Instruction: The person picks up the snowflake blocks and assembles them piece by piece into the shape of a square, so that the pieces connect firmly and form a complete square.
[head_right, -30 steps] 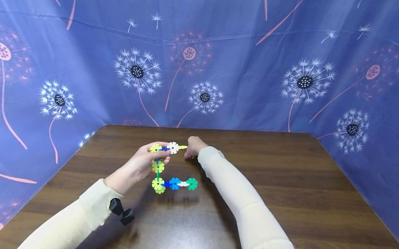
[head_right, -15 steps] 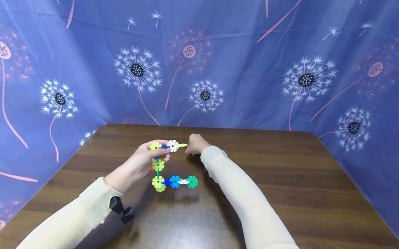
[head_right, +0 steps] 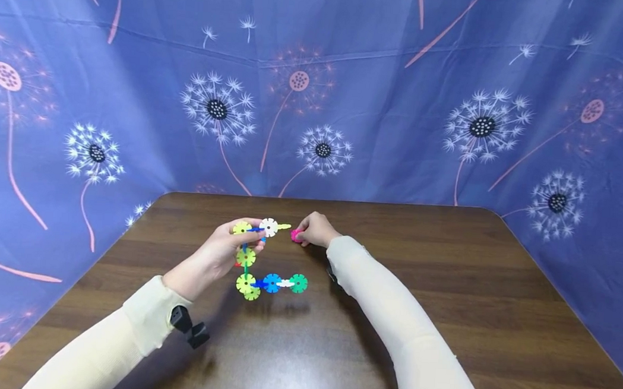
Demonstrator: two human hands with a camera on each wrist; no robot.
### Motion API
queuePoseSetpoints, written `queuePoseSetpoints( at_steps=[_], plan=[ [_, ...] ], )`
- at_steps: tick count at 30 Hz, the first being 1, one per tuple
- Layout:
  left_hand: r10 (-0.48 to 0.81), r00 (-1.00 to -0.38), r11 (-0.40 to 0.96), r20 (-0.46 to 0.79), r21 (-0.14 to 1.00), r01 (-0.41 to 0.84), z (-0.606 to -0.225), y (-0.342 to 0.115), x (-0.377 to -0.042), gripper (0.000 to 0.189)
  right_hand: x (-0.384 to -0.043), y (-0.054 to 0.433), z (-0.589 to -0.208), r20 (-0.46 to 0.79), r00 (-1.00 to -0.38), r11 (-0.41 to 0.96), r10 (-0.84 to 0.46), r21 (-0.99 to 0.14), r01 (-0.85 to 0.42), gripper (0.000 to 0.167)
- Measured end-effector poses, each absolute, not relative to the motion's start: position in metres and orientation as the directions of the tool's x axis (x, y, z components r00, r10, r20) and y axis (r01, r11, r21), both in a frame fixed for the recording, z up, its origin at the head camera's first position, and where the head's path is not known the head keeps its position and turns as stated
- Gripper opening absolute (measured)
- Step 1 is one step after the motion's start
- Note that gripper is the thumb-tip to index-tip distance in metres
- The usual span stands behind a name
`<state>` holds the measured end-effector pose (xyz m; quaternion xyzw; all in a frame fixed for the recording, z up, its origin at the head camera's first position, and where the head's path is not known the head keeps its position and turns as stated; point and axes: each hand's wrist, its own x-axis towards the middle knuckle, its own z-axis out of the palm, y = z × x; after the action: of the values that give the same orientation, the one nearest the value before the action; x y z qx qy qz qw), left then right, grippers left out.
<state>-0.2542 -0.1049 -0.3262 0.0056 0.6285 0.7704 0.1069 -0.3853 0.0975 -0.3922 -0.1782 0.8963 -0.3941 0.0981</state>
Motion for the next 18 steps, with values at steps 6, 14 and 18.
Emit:
queuePoseSetpoints(
  at_steps=[6,14,18],
  plan=[
    [0.172,-0.979,-0.18,-0.112,0.973,-0.143,-0.327,-0.105,-0.254,0.029,-0.38,0.106,-0.386,0.009,-0.913,0.405,-0.409,-0.894,-0.191,0.015],
    [0.18,-0.981,-0.189,-0.071,0.976,-0.105,-0.331,-0.106,-0.256,0.03,-0.358,0.118,-0.357,0.086,-0.898,0.238,-0.432,-0.949,-0.205,0.02],
    [0.188,-0.98,-0.213,-0.062,0.972,-0.103,-0.333,-0.107,-0.26,0.031,-0.347,0.125,-0.345,0.074,-0.911,0.22,-0.406,-0.96,-0.176,0.022]
  ],
)
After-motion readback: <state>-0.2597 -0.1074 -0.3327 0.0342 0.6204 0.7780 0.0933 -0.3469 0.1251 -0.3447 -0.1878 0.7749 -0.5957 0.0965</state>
